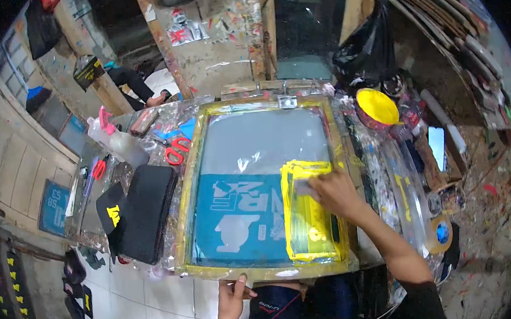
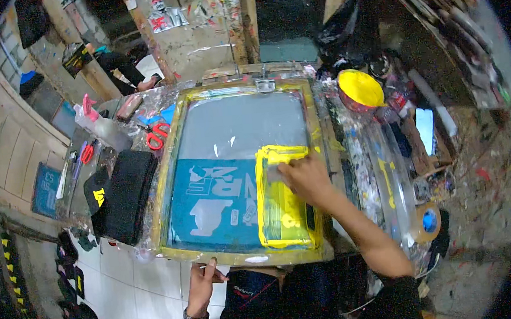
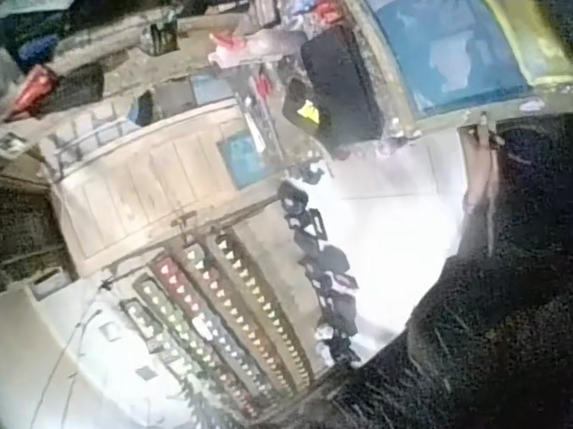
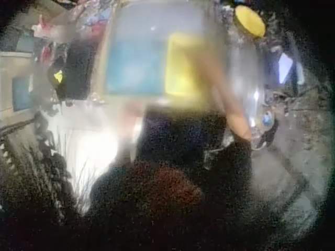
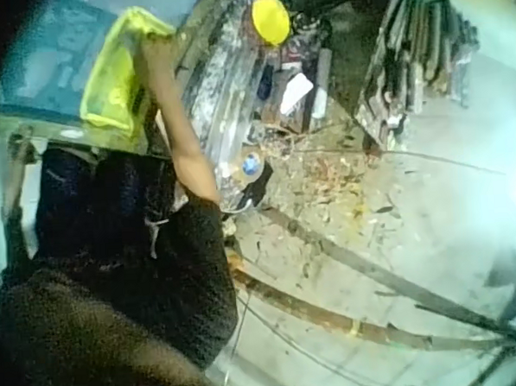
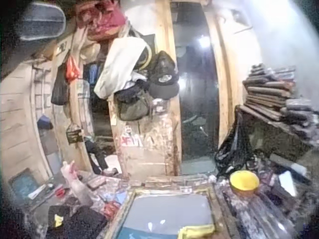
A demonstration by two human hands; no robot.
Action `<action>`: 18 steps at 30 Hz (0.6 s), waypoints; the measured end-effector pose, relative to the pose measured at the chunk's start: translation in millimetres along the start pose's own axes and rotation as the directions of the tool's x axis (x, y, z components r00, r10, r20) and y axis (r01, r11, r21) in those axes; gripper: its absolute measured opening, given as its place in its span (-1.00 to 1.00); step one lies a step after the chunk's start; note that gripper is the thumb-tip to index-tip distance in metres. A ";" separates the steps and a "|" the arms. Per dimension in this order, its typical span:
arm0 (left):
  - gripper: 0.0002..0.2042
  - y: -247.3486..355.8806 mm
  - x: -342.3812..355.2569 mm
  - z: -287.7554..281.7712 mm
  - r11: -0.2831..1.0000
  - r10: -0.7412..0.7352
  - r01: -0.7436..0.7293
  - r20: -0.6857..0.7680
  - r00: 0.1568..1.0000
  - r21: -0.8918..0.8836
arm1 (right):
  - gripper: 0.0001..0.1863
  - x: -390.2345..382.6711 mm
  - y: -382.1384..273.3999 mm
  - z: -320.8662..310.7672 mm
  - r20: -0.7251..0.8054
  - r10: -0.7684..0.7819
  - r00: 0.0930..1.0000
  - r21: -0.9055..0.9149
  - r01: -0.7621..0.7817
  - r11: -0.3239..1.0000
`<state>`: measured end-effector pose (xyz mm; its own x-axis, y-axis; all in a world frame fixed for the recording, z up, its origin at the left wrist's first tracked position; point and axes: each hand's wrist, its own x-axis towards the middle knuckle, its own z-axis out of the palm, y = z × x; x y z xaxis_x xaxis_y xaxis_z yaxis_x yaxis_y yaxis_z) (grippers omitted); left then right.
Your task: The person performs screen printing on black fabric panels by placing the panels on a flat surface, lowering a screen frame, applying yellow ink across the screen with a squeegee, and lifting the frame to reveal the printed design.
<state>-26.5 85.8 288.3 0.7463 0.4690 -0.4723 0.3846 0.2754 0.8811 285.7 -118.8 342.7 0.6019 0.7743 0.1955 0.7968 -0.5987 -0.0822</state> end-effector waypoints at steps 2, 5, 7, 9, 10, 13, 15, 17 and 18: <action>-0.51 3.4 -1.2 2.8 0.999 -0.009 0.010 0.019 1.000 -0.040 | -0.77 -1.6 -7.6 -30.7 0.223 -0.038 0.974 0.046 0.029 0.999; -0.51 1.5 0.3 -0.4 0.995 -0.097 0.098 0.008 0.995 -0.026 | -0.77 26.9 10.9 -27.5 0.122 -0.023 0.992 0.070 0.014 0.997; -0.53 5.3 1.4 3.6 0.996 -0.086 0.086 0.015 0.996 -0.009 | -0.76 35.5 32.8 -14.2 0.016 0.013 1.000 0.005 -0.013 1.000; -0.53 5.0 0.3 0.9 0.997 -0.080 0.080 0.036 0.996 0.007 | -0.75 47.1 42.0 -6.2 -0.075 -0.032 0.997 -0.050 0.028 0.998; -0.53 5.4 0.4 0.0 0.997 -0.076 0.076 0.050 0.996 0.015 | -0.76 37.1 40.9 -3.3 -0.076 -0.008 0.997 -0.027 0.006 1.000; -0.52 4.2 -0.8 -5.4 0.991 -0.107 0.107 0.003 0.994 0.080 | -0.81 -1.1 -6.9 -6.9 -0.031 -0.060 0.998 0.034 0.061 0.998; -0.53 -1.2 0.1 -7.6 0.995 -0.097 0.096 0.036 0.995 0.029 | -0.82 -38.6 -35.0 -6.5 0.100 -0.015 0.995 -0.027 0.018 0.999; -0.55 0.3 1.6 -6.8 0.998 -0.066 0.064 0.081 0.995 0.021 | -0.84 -81.2 -58.5 -15.4 0.019 -0.091 0.996 0.079 0.089 0.993; -0.56 2.0 0.9 -4.0 0.999 -0.043 0.041 0.061 0.997 0.030 | -0.84 -97.3 -70.5 -21.4 0.003 -0.111 0.994 0.068 0.111 0.992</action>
<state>-27.2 90.1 289.5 0.7606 0.4050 -0.5074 0.4310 0.2695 0.8612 169.7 -156.3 350.4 0.5098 0.8366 0.2004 0.8602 -0.4940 -0.1263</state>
